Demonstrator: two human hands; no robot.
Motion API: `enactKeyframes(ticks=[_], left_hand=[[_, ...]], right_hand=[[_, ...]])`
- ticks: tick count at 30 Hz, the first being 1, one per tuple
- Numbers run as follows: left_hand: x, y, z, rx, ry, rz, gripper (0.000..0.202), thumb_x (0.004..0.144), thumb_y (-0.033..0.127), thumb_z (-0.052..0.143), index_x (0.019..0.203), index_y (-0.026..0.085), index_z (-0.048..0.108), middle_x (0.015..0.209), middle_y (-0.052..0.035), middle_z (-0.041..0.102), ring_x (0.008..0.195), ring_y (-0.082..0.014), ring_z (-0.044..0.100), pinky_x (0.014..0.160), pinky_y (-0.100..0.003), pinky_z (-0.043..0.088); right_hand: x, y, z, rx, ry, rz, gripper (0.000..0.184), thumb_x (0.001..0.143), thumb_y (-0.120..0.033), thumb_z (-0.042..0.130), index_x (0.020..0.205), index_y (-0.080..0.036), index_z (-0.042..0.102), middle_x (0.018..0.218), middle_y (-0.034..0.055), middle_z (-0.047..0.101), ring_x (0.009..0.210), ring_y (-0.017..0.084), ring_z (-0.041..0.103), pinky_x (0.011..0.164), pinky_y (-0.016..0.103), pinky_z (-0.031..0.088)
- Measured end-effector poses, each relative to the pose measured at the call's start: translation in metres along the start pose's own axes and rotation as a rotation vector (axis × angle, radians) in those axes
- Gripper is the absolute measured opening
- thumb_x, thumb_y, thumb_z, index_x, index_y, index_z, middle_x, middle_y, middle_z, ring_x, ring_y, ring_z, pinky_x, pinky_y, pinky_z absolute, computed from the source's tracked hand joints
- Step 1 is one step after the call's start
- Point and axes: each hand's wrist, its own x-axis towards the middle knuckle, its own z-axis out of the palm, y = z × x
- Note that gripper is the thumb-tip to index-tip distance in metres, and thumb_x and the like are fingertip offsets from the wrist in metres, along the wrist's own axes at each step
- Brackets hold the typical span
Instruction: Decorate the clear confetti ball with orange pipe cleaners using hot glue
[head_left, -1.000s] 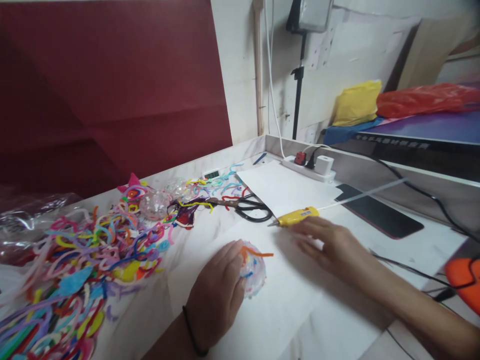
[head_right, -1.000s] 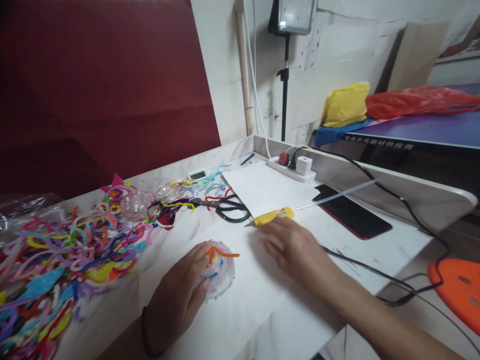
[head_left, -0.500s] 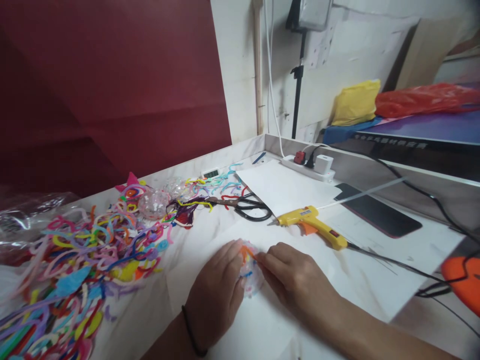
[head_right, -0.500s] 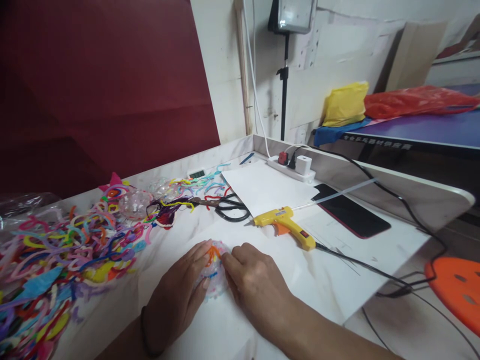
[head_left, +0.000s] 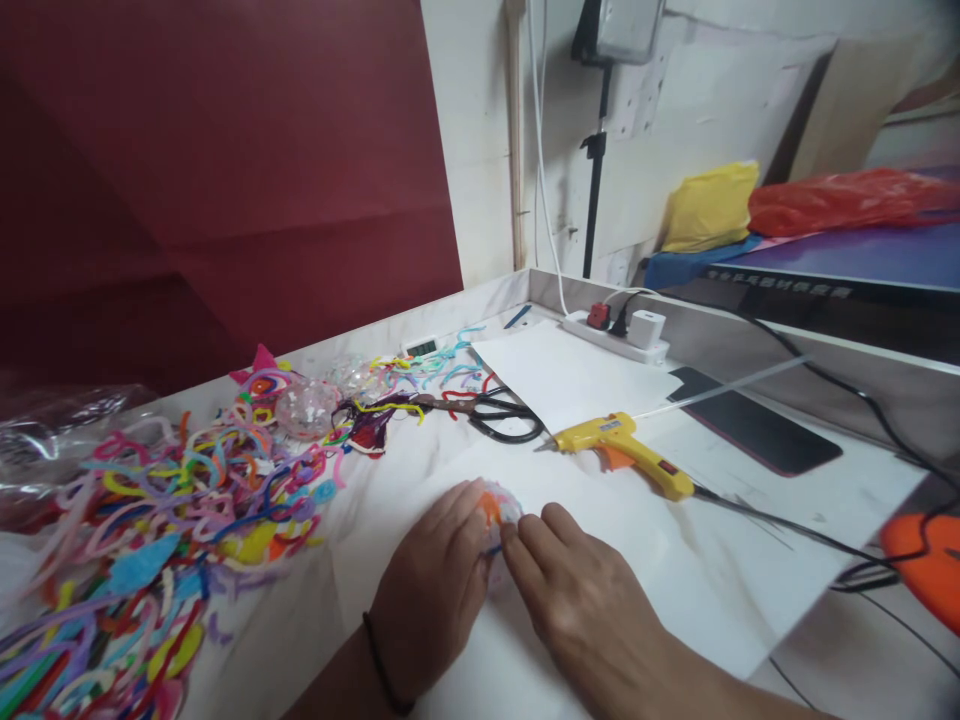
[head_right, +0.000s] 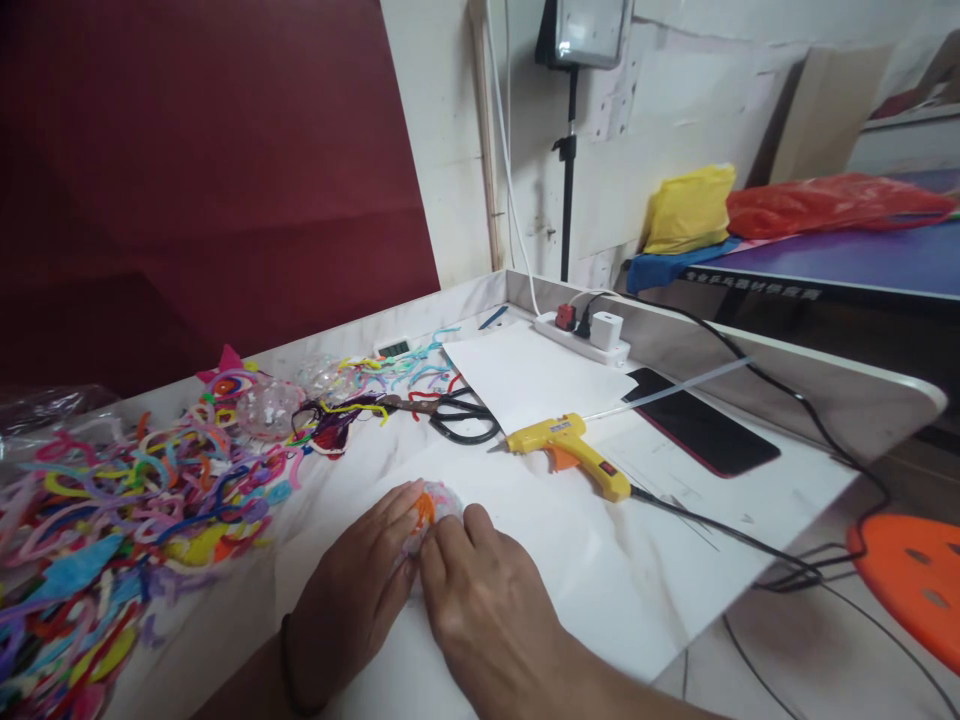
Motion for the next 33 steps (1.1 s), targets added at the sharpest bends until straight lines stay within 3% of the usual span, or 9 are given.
enactKeyframes(ticks=[14,24,30,33], left_hand=[[0.003,0.002,-0.001,0.063,0.016,0.016,0.027,0.094,0.012,0.038,0.116,0.005,0.052,0.119,-0.0195,0.064,0.120,-0.0241,0.057,0.100,-0.039,0.052],[-0.001,0.000,0.000,0.022,-0.030,-0.003,0.036,0.089,0.009,0.041,0.124,0.006,0.048,0.126,-0.0191,0.060,0.127,-0.0245,0.051,0.102,-0.041,0.050],[-0.001,0.000,0.000,0.029,-0.032,0.002,0.036,0.089,0.010,0.042,0.124,0.004,0.049,0.127,-0.0200,0.060,0.127,-0.0251,0.051,0.103,-0.041,0.049],[-0.002,-0.001,0.001,0.018,-0.044,-0.003,0.038,0.088,0.009,0.042,0.125,0.004,0.048,0.129,-0.0199,0.058,0.129,-0.0251,0.048,0.105,-0.041,0.047]], right_hand=[[-0.001,-0.008,0.002,0.053,0.043,0.034,0.028,0.080,0.004,0.038,0.080,-0.010,0.062,0.069,0.0087,0.060,0.060,0.023,0.053,0.046,0.032,0.044],[0.000,0.012,-0.002,0.051,-0.117,-0.060,0.015,0.083,-0.003,0.056,0.075,-0.015,0.060,0.071,0.0033,0.061,0.063,0.018,0.050,0.055,0.030,0.042],[0.008,0.023,-0.005,0.116,-0.106,-0.154,0.027,0.095,-0.007,0.042,0.081,-0.014,0.064,0.074,0.0051,0.061,0.067,0.018,0.047,0.059,0.032,0.038],[0.009,0.027,-0.002,0.167,-0.094,-0.168,0.025,0.095,-0.009,0.044,0.079,-0.014,0.063,0.075,0.0051,0.061,0.069,0.019,0.047,0.060,0.033,0.037]])
